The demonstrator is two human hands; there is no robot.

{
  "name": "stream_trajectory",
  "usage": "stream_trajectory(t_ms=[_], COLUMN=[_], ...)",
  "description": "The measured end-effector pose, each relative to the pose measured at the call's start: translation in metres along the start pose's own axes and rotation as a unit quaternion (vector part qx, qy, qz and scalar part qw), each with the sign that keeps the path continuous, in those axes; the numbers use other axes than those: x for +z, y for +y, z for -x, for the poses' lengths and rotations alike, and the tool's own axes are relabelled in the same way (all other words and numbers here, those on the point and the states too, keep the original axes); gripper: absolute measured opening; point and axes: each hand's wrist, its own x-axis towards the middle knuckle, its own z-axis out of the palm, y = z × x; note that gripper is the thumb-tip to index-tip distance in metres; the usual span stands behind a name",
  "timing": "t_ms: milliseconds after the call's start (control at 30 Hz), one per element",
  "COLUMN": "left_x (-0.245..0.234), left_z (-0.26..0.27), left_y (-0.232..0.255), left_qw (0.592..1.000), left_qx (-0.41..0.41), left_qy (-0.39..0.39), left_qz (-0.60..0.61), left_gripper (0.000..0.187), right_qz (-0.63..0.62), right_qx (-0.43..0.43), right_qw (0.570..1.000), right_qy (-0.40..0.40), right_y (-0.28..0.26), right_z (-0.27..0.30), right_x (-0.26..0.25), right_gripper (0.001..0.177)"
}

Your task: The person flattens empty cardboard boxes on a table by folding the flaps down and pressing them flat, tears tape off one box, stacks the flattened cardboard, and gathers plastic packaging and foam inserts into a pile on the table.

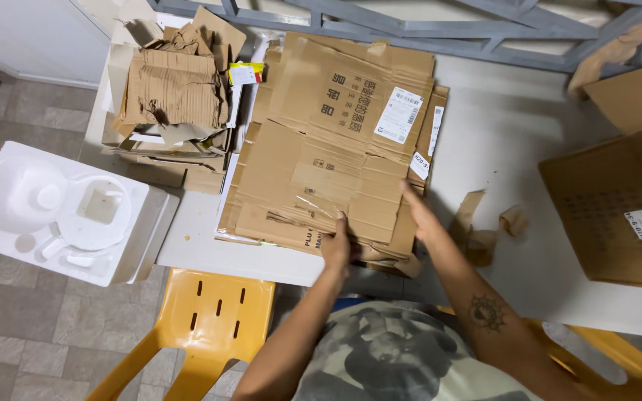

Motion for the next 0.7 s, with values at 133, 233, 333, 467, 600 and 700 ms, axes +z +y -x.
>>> stream_trajectory(t_ms=[133,233,333,467,600,700], left_x=[-0.053,-0.087,-0.116,-0.131,-0.133,-0.125], left_z=[0.031,0.039,0.028,-0.003,-0.019,-0.024], left_y=[0.027,0.030,0.028,0.029,0.031,0.032], left_qw=[0.981,0.987,0.986,0.987,0.976,0.964], left_qx=[-0.054,-0.030,-0.121,-0.100,-0.096,-0.136], left_qy=[-0.100,-0.018,0.034,-0.074,-0.125,-0.109], left_qz=[-0.155,-0.154,-0.109,-0.099,-0.149,-0.199], left_gripper=[0.068,0.049,0.044,0.047,0.053,0.067], right_qz=[0.076,0.086,0.086,0.101,0.112,0.224], right_qx=[-0.060,-0.079,-0.068,-0.098,-0.046,-0.133], right_qw=[0.993,0.990,0.993,0.989,0.991,0.960], right_qy=[0.066,0.074,0.050,0.040,0.064,0.098], right_y=[0.000,0.005,0.010,0.022,0.028,0.017], right_z=[-0.012,-0.026,-0.036,-0.030,-0.017,-0.016], right_x=[0.009,0.011,0.014,0.024,0.035,0.044], right_gripper=[0.062,0.049,0.042,0.044,0.052,0.059])
